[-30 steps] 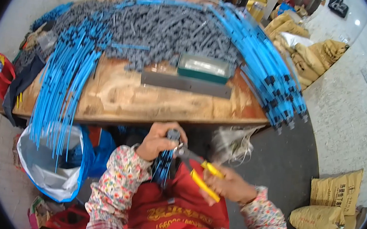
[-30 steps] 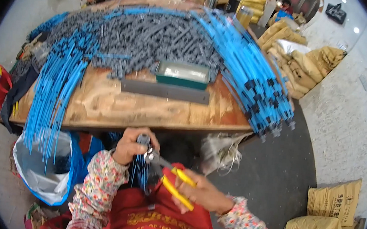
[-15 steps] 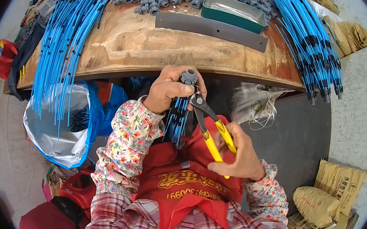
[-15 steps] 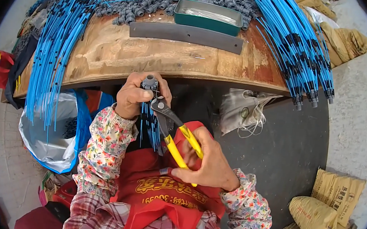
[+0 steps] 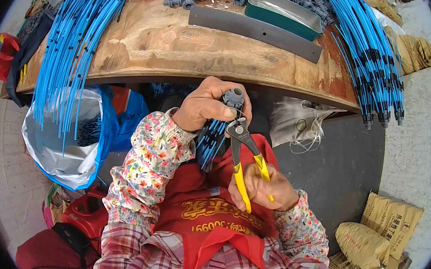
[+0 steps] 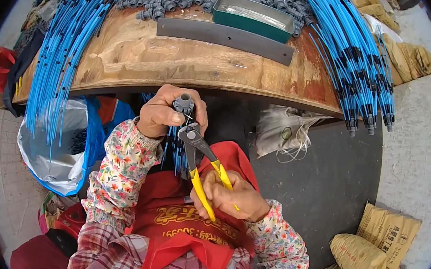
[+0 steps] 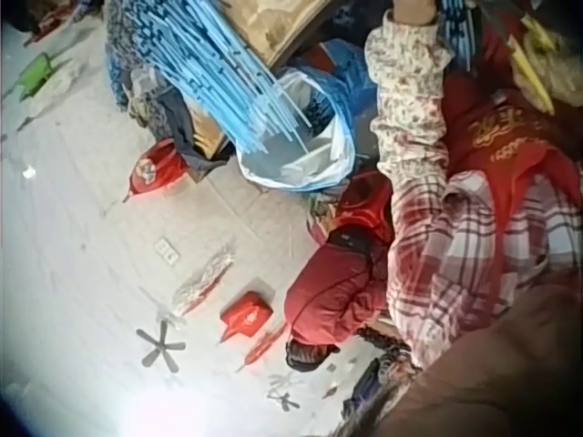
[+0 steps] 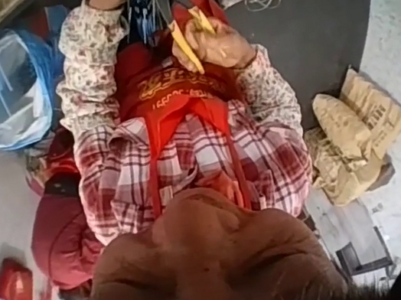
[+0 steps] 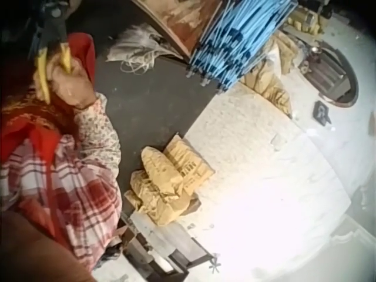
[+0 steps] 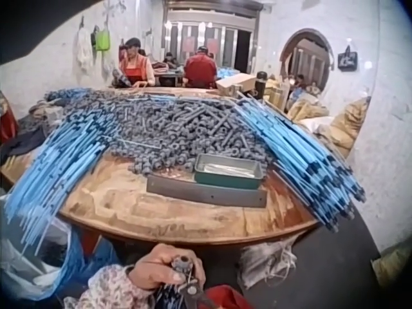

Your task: Processing, trimming, and bundling blue electrical cables at a factory workbench.

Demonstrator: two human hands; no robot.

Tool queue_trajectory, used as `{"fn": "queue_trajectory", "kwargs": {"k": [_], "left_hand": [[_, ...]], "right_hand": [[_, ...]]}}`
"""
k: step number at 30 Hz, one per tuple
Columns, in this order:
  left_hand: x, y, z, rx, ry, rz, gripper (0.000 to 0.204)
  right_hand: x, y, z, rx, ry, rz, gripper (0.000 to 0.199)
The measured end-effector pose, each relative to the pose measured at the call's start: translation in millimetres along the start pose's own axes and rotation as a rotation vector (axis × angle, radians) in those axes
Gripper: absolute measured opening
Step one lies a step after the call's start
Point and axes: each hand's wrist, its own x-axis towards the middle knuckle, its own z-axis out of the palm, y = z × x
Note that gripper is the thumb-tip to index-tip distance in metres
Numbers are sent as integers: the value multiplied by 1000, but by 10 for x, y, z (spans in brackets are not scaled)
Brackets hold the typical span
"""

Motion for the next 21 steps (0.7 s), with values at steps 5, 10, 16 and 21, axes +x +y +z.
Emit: {"fn": "queue_trajectory", "kwargs": {"k": [5,10,16,21], "left_hand": [[-5,-23,22,20,-29,-35,43],[-12,-10,43,81,-10,-18,43],[-18,-22,56,63,19,-35,43],[-34,-27,33,52,27,-8,43]], "right_hand": [[-56,-129,318,33,179,63,38],[-109,-195,404,73,220,91,36],[-84,-49,359,108,142,-20,34],[-35,80,301,116,95,-72,32]]}}
